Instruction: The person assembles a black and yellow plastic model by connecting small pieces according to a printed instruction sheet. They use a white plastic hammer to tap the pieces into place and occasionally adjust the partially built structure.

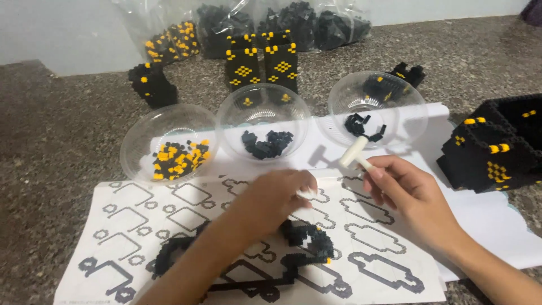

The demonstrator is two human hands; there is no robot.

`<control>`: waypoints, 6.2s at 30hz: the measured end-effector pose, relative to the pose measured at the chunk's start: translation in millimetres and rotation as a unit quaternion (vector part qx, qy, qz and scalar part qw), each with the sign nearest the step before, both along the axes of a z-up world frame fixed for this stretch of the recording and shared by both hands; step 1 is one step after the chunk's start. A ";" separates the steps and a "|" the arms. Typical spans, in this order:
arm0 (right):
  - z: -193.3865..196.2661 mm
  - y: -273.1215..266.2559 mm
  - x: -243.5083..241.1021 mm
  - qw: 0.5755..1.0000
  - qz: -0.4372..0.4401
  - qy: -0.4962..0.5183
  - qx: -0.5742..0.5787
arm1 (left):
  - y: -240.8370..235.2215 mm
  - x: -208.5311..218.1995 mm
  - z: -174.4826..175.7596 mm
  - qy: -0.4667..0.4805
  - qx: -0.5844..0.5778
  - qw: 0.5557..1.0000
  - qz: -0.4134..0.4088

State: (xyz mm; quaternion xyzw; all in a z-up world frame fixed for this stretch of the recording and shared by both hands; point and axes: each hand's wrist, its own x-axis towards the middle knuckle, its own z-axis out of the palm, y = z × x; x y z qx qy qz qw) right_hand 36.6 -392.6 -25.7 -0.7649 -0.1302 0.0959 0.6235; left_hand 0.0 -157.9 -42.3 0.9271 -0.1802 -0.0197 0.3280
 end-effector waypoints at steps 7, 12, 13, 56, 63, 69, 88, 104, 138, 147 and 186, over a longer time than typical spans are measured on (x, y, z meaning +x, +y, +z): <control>-12.1 -4.0 -0.3 0.998 0.043 -0.035 -0.015 | 82.2 -28.6 93.4 -0.138 -0.025 0.936 0.322; -15.9 12.3 7.4 0.987 0.134 -0.018 -0.083 | 157.3 -5.8 49.2 -0.051 0.116 0.944 0.304; -13.2 18.3 9.3 0.987 0.138 -0.020 -0.081 | 156.5 -5.4 48.3 -0.052 0.117 0.943 0.307; -17.6 -18.3 3.5 0.926 0.208 -0.231 -0.215 | -46.1 3.5 -9.2 -0.066 -0.033 0.997 -0.014; -16.8 -17.3 1.2 0.933 0.195 -0.201 -0.227 | -46.4 -2.3 -3.2 -0.082 0.038 0.995 -0.046; -15.4 -16.3 0.2 0.929 0.195 -0.225 -0.220 | -47.9 0.3 -0.1 -0.025 0.028 0.999 0.001; -19.9 -17.6 -1.2 0.934 0.185 -0.230 -0.202 | -48.2 -3.4 3.0 -0.001 -0.052 0.999 0.009; -27.3 -21.7 1.2 0.925 0.179 -0.257 -0.217 | -50.1 -2.8 -1.0 -0.020 -0.031 0.999 0.032; -27.0 -20.5 0.6 0.930 0.175 -0.245 -0.212 | -52.5 -2.5 -3.3 -0.030 -0.022 0.999 0.006; 9.8 -55.3 11.8 0.913 0.160 -0.162 -0.339 | -50.7 -2.9 -3.1 -0.005 -0.054 0.998 0.025; -20.4 -58.2 10.3 0.825 0.224 -0.359 -0.375 | -48.4 0.0 -14.1 -0.047 -0.050 0.997 -0.016</control>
